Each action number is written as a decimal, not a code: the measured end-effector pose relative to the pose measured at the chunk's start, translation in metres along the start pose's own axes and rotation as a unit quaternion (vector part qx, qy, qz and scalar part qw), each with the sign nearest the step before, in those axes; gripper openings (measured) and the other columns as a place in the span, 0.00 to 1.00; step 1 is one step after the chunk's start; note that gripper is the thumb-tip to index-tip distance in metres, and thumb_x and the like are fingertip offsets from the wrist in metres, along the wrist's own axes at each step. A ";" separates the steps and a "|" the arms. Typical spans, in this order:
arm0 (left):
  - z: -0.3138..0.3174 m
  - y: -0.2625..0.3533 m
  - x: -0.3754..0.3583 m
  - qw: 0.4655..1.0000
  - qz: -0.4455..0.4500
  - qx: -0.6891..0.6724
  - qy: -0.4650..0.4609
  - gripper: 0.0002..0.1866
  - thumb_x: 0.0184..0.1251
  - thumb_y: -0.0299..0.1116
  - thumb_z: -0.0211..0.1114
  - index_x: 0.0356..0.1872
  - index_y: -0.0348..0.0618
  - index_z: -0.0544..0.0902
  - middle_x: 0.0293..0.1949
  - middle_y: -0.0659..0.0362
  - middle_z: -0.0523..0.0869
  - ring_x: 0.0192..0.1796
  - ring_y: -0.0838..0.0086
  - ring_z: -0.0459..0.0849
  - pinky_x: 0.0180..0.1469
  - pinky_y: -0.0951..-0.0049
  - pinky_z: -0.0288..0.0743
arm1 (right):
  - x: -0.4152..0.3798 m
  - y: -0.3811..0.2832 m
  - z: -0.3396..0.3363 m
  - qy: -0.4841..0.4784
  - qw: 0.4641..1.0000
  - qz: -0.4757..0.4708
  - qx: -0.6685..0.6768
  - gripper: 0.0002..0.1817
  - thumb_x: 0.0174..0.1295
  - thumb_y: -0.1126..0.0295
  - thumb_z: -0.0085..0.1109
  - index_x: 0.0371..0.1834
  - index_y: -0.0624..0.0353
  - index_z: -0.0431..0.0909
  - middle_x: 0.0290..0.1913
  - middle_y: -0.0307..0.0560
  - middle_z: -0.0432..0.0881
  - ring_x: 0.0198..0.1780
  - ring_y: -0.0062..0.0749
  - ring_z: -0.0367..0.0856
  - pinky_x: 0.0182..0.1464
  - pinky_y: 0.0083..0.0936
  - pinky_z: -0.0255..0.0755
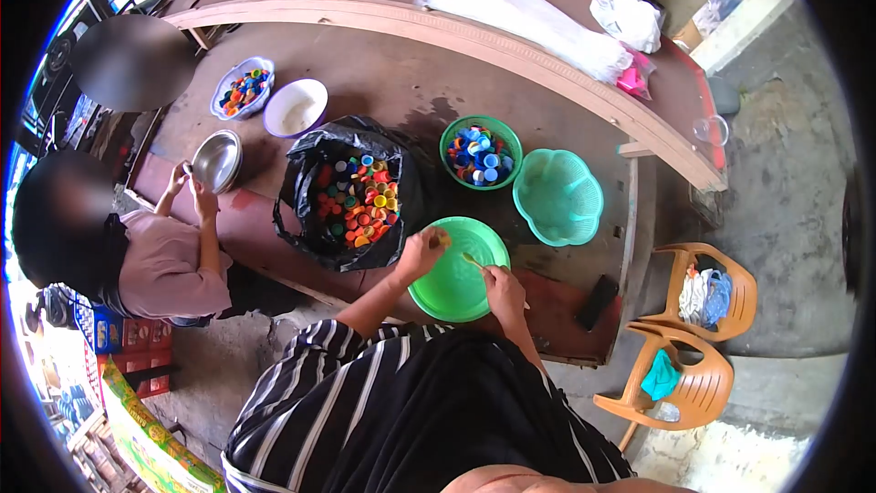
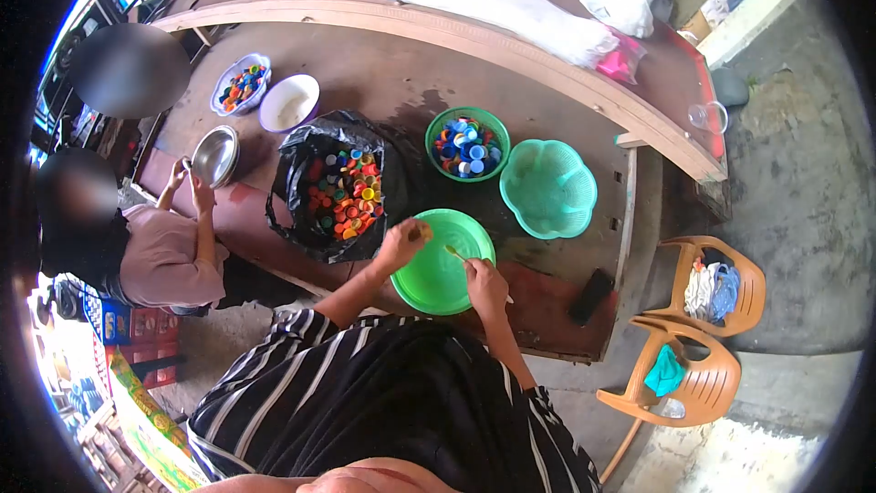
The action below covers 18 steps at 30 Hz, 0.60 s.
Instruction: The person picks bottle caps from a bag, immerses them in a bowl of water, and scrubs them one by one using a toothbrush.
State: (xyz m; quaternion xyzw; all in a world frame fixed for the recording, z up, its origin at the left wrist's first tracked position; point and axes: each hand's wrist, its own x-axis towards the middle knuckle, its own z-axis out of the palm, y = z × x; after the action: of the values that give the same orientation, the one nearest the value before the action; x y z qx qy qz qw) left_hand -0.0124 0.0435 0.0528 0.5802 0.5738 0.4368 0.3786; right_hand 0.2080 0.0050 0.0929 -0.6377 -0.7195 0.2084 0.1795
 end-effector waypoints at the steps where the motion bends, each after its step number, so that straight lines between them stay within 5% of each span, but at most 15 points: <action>1: -0.003 0.012 0.015 1.000 0.016 -0.018 0.000 0.12 0.57 0.25 0.65 0.44 0.38 0.82 0.28 0.55 0.86 0.28 0.72 0.84 0.34 0.72 0.78 | 0.002 0.004 0.000 0.002 0.999 0.021 0.028 0.12 0.66 0.58 0.57 0.40 0.53 0.82 0.38 0.49 0.83 0.39 0.52 0.82 0.38 0.40 0.74; 4: -0.003 0.040 0.073 0.994 0.064 -0.082 0.026 0.15 0.59 0.23 0.64 0.48 0.39 0.81 0.29 0.56 0.85 0.30 0.77 0.83 0.36 0.75 0.77 | 0.002 0.010 0.000 0.015 0.997 0.025 0.068 0.13 0.66 0.57 0.57 0.41 0.54 0.82 0.38 0.50 0.83 0.40 0.51 0.82 0.40 0.40 0.74; 6: -0.009 0.072 0.105 0.995 -0.006 -0.100 -0.012 0.20 0.59 0.29 0.67 0.54 0.38 0.79 0.36 0.51 0.86 0.37 0.70 0.85 0.43 0.72 0.78 | 0.004 0.012 0.001 0.025 0.996 0.032 0.083 0.13 0.66 0.57 0.57 0.42 0.54 0.82 0.38 0.50 0.83 0.41 0.51 0.82 0.41 0.40 0.74; 8: 0.017 0.036 0.142 0.993 0.025 -0.067 0.093 0.28 0.59 0.36 0.69 0.59 0.36 0.75 0.46 0.44 0.84 0.45 0.60 0.84 0.49 0.67 0.78 | 0.000 0.014 -0.001 0.030 0.994 0.044 0.091 0.13 0.66 0.57 0.57 0.42 0.54 0.82 0.38 0.49 0.83 0.42 0.51 0.82 0.42 0.40 0.74; 9: 0.017 0.032 0.150 0.996 0.002 -0.057 0.068 0.34 0.58 0.42 0.71 0.62 0.34 0.72 0.52 0.41 0.80 0.51 0.52 0.82 0.53 0.63 0.76 | 0.000 0.012 -0.004 0.030 0.994 0.051 0.093 0.13 0.66 0.57 0.57 0.42 0.54 0.82 0.39 0.49 0.83 0.42 0.51 0.82 0.42 0.39 0.74; 18: -0.050 0.021 0.054 0.992 0.019 -0.063 0.112 0.10 0.67 0.26 0.64 0.47 0.37 0.80 0.42 0.57 0.80 0.37 0.76 0.85 0.37 0.77 0.82 | -0.024 0.014 0.008 0.031 0.994 0.081 0.070 0.12 0.65 0.59 0.57 0.42 0.54 0.82 0.40 0.49 0.82 0.42 0.50 0.81 0.41 0.41 0.74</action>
State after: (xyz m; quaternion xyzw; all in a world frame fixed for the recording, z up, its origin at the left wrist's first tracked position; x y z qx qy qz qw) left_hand -0.0547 0.0932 0.0928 0.5135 0.5725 0.5415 0.3396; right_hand 0.2189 -0.0178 0.0791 -0.6861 -0.6432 0.2517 0.2285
